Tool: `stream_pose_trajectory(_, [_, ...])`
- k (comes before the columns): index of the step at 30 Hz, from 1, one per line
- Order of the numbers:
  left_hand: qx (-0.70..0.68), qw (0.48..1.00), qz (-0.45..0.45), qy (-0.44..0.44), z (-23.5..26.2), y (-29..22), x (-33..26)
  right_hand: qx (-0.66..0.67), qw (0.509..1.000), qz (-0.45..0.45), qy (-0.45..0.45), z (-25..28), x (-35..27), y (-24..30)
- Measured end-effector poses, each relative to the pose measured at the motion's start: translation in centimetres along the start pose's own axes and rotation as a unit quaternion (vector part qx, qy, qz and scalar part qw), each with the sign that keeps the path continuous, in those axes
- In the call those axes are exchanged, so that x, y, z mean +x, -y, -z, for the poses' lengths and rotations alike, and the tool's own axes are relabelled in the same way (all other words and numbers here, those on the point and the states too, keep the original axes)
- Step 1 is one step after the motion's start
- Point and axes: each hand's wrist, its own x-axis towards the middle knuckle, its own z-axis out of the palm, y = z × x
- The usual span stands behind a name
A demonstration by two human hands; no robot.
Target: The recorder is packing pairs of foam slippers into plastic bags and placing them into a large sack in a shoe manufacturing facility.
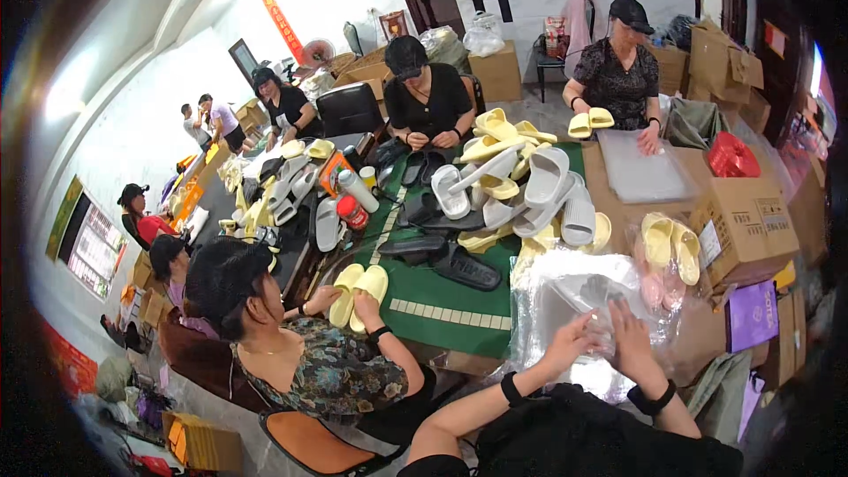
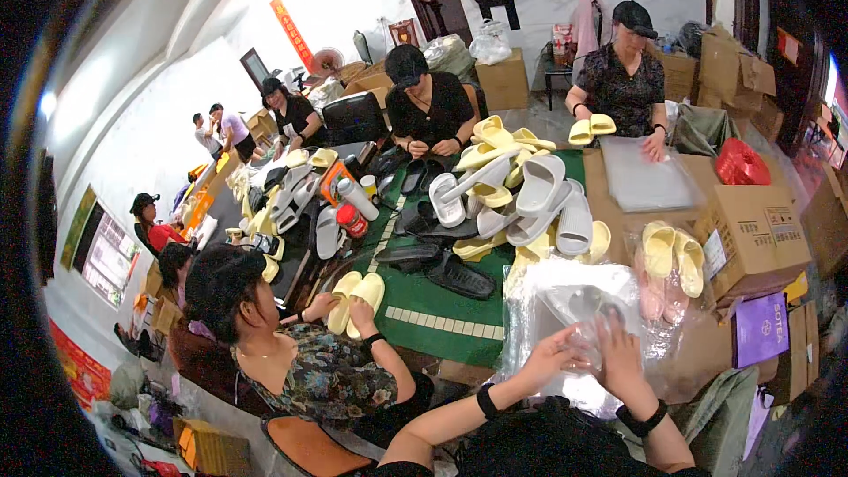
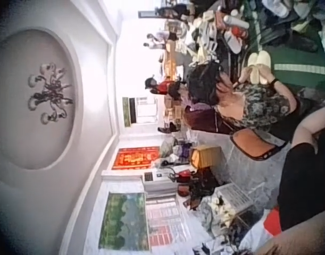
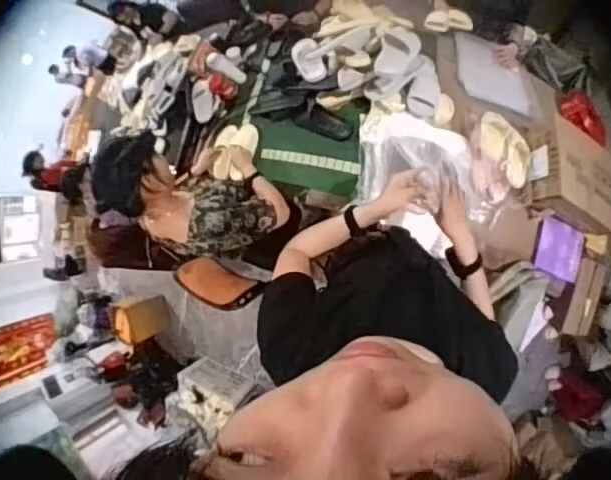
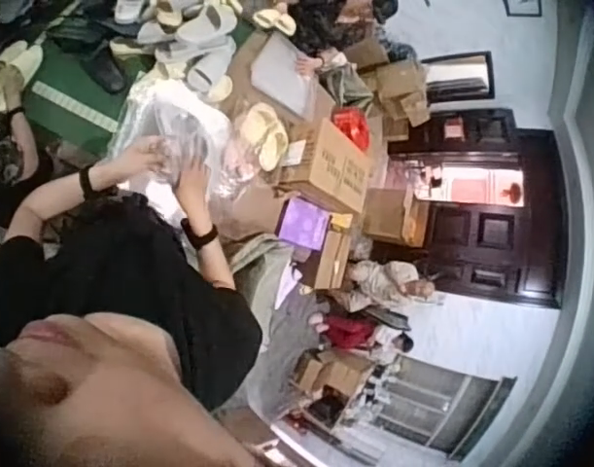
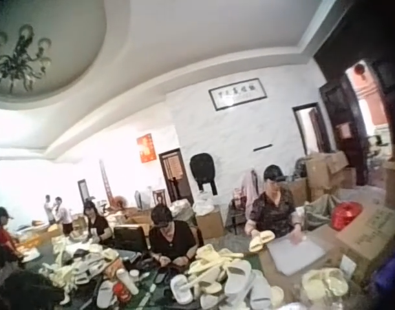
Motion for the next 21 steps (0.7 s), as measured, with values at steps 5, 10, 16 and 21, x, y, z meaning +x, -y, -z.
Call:
stream_pose_trajectory(5, [0.078, 0.991, -0.074, 0.079, -1.2, -0.2, -0.6, 0.058, 0.992, 0.017, -0.107, 0.1, -0.4, -3.4])
stream_pose_trajectory(10, [0.171, 0.981, -0.087, -0.038, 2.6, 2.5, 1.5, 0.061, 0.968, 0.028, -0.242, 5.5, 2.0, -4.9])
stream_pose_trajectory(16, [0.722, 0.687, 0.078, 0.032, 8.0, 9.6, 0.5, -0.174, 0.929, 0.020, -0.325, 10.7, 4.2, -7.4])
stream_pose_trajectory(21, [0.788, 0.613, 0.051, 0.024, 11.0, 14.6, -0.1, -0.230, 0.917, -0.019, -0.326, 5.9, 5.7, -13.2])
